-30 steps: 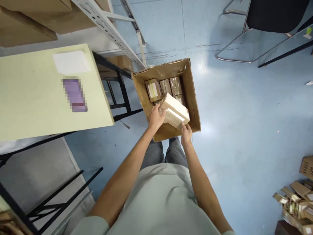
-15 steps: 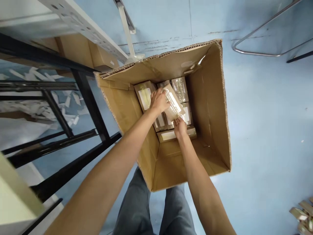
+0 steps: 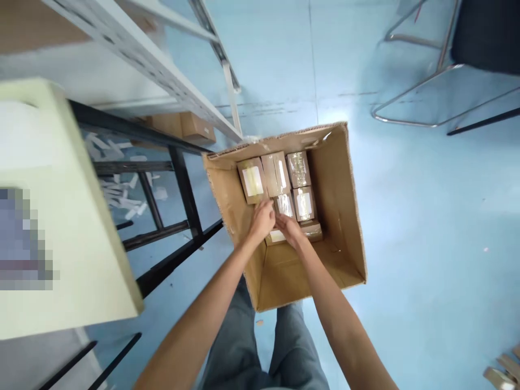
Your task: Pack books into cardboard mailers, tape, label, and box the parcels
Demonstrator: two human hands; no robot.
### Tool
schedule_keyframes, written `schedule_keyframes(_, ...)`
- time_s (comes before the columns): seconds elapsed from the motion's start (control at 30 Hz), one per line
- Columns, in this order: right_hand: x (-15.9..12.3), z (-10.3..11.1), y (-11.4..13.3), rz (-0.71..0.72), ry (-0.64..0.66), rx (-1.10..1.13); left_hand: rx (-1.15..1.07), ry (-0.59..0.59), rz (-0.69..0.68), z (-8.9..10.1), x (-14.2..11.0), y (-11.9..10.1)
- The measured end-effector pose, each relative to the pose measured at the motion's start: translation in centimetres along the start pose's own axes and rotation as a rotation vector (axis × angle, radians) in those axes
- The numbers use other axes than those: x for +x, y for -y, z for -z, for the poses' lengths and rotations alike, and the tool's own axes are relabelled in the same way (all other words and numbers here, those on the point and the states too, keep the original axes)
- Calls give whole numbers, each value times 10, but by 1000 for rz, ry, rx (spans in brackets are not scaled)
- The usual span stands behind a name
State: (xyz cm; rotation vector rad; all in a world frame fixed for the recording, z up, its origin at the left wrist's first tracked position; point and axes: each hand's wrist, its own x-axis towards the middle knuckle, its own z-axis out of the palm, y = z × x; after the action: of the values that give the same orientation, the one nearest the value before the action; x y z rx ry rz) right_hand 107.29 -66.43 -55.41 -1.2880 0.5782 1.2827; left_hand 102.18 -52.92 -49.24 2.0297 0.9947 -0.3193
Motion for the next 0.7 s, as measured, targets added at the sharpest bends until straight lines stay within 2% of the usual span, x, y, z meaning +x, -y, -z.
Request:
schedule_keyframes(0.07,-51,11,3,-121,13,-28,-75,-8,30,4,-49,-7)
schedule_keyframes(0.13,-99,20,9,-167,16,-60,-120,-5,48,12,-94,-16)
schedule_keyframes(0.23,-164,31,23,-161,74,-144,-153,-18,70,31,-148,-34)
schedule_keyframes(0.33,-217,38,45,-107,135,-199,-201,-66,81,59,-189,-59)
schedule_keyframes(0.43,-255,40,69,-69,183,-241,-263,-113,86,92,-227,-85)
schedule_keyframes(0.53,-281,33,86,-41,210,-269,-337,-193,87,122,-269,-103)
schedule_keyframes(0.6,-296,21,93,-22,232,-288,-402,-247,79,139,-299,-109)
schedule_keyframes(0.7,-327,-8,97,4,286,-330,-509,-316,79,159,-347,-107)
